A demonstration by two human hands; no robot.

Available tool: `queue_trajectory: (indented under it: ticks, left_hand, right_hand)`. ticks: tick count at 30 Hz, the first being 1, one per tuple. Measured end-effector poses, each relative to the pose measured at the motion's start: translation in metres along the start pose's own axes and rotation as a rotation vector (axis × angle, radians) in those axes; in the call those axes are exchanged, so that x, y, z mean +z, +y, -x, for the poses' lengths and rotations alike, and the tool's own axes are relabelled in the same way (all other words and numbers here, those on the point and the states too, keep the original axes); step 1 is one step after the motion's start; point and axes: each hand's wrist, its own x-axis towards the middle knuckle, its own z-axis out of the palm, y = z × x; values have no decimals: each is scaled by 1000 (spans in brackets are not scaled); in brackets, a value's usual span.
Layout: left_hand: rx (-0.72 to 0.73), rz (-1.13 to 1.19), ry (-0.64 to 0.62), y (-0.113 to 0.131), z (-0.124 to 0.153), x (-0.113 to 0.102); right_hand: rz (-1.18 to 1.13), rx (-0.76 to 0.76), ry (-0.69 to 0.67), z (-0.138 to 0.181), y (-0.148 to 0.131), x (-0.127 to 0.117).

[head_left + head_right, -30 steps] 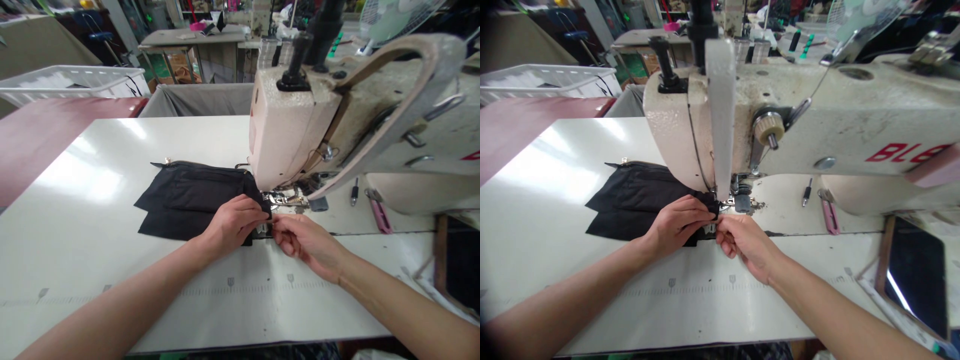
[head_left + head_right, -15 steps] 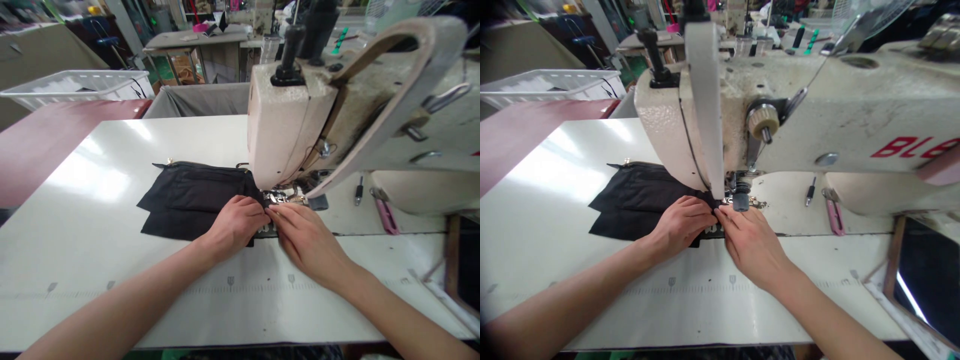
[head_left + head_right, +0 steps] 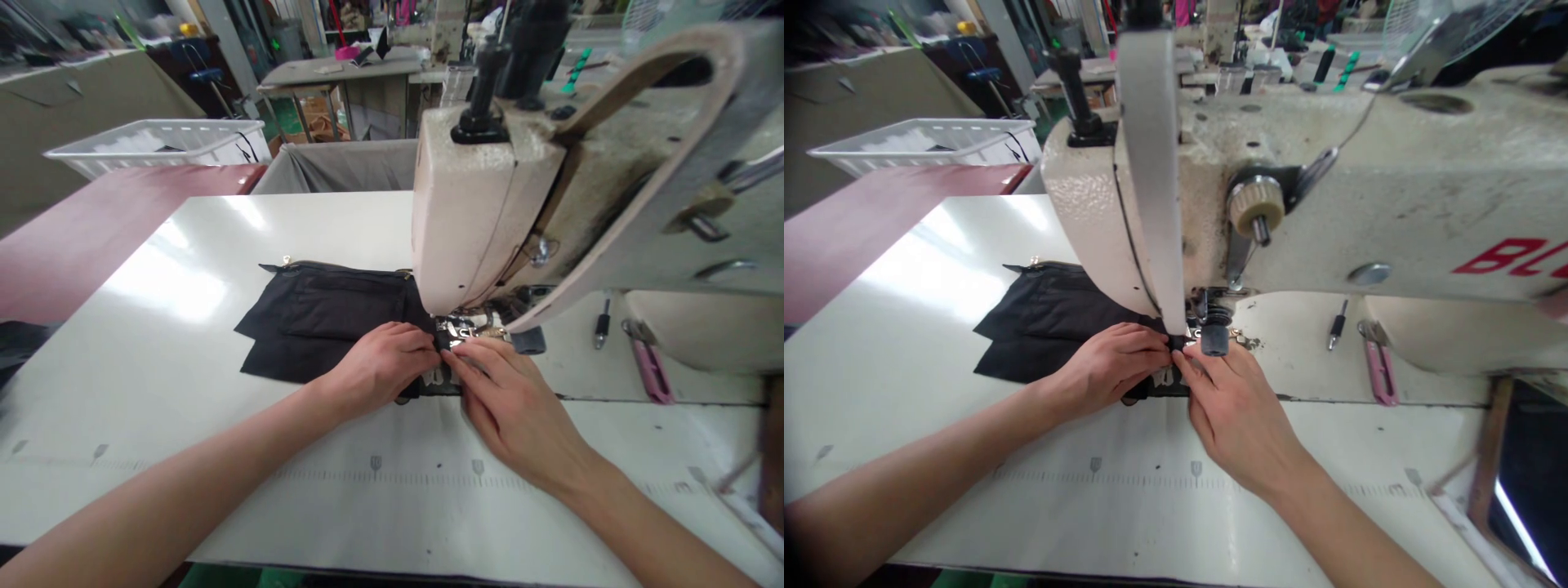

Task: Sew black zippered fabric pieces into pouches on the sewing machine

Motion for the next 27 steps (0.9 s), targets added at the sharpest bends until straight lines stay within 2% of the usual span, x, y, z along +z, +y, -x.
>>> queue_trajectory:
  ticks: [7,12,16,21,24,27]
  left_hand:
    - [31,82,30,-6,1,-3]
    - [20,60,42,-23,-7,-2]
    - [-33,49,39,-33,-10,1]
    - [-83,78,69,-31,-12,3]
    - [-100,102,73,-33,-18,-3]
    - [-204,-45,94,-52,-28,-15]
  right_hand:
    - [45,21,0,-1,-3,-1]
    - [69,53,-26,-3,-5,-1]
    - [47,81,-11,-1,-5,0]
    - [18,79,29,0,-6,0]
    - [13,84,18,0,-5,0]
    - [17,77,12,1,-4,2]
